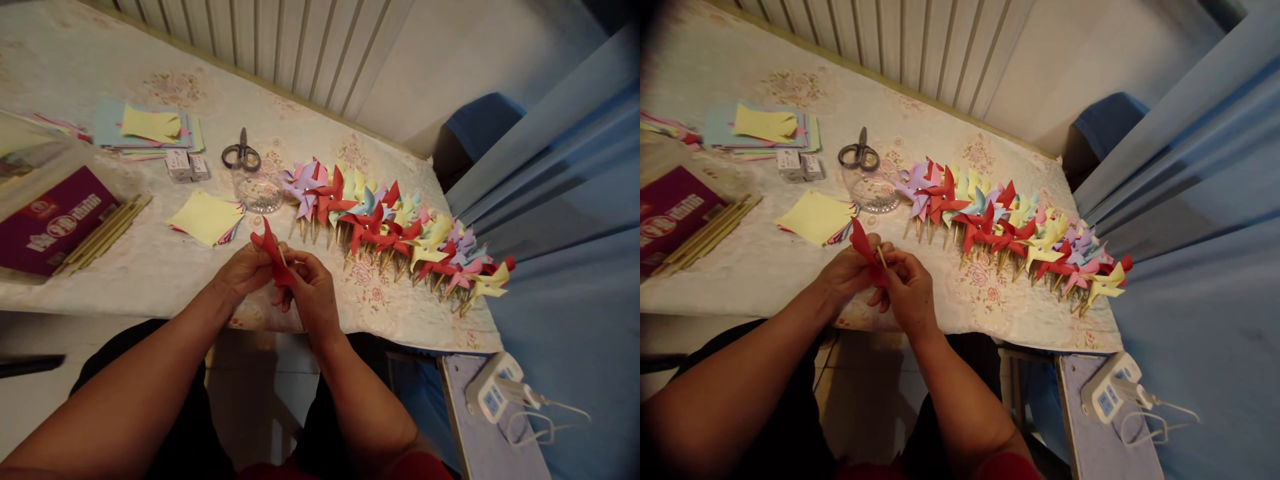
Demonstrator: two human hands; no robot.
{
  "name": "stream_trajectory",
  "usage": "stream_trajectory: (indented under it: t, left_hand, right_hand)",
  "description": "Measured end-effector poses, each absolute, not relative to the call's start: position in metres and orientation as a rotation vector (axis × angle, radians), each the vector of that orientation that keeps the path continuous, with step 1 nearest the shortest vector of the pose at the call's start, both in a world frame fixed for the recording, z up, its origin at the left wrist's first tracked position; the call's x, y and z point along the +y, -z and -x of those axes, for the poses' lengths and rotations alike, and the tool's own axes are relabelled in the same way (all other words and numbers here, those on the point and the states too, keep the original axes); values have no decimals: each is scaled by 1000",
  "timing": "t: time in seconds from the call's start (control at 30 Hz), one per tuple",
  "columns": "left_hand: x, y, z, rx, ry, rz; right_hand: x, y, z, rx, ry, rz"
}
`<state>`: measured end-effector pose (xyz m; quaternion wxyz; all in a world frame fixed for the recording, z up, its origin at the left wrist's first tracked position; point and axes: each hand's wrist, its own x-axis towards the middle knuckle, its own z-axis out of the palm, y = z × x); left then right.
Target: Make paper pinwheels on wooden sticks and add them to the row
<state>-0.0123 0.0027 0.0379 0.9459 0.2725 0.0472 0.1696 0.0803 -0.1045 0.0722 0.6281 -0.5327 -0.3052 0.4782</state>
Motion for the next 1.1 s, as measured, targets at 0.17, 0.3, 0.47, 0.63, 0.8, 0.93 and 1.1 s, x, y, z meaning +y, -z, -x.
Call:
stream_trajectory:
  t: [0.17, 0.3, 0.47, 0.63, 0.8, 0.93, 1.1]
  left_hand:
    - [3, -35, 14, 146, -446, -474]
    - [3, -31, 17, 216, -496, -438]
    - [5, -27, 19, 237, -549, -424]
    - [5, -29, 19, 265, -565, -485]
    - [2, -35, 19, 326, -569, -488]
    - [2, -34, 19, 317, -550, -474]
    - [3, -29, 21, 254, -533, -503]
  right_hand:
    - [-104, -74, -76, -712, -1111, 1198]
    - [-105, -75, -73, -715, -1124, 1181]
    - [-105, -75, -71, -702, -1165, 1147]
    - [-105, -74, -71, -695, -1189, 1122]
    - [-105, -74, -72, -691, -1195, 1152]
    - [-104, -73, -71, -686, -1188, 1156]
    - [-103, -71, -71, -675, -1170, 1145]
